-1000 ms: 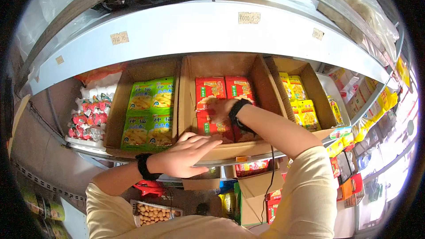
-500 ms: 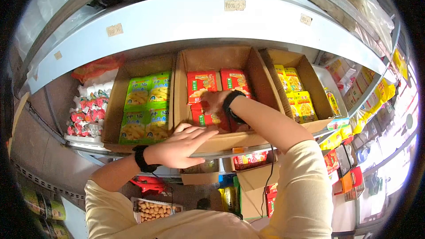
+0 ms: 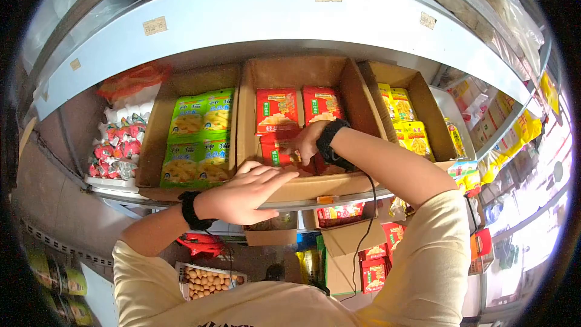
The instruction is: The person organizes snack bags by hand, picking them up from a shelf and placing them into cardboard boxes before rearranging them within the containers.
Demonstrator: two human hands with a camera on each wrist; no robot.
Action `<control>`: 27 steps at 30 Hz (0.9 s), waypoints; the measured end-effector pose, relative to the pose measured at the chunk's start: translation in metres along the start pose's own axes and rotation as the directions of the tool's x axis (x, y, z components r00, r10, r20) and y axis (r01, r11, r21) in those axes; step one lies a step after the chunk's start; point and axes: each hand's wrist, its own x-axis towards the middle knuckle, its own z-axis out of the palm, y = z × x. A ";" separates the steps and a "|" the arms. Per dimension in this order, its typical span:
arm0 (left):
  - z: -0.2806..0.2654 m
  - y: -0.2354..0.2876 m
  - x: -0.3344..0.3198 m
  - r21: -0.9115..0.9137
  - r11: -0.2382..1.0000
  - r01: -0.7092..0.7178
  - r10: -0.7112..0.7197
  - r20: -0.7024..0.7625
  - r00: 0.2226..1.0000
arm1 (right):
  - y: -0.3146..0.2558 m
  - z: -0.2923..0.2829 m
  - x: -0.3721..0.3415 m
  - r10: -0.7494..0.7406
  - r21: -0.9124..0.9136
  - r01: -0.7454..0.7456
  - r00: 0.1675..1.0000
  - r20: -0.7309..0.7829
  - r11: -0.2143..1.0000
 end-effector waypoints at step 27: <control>0.002 0.000 0.000 0.038 0.999 -0.030 0.031 -0.042 0.999 | 0.026 -0.010 0.073 -0.037 0.256 0.231 0.806 -0.591 0.939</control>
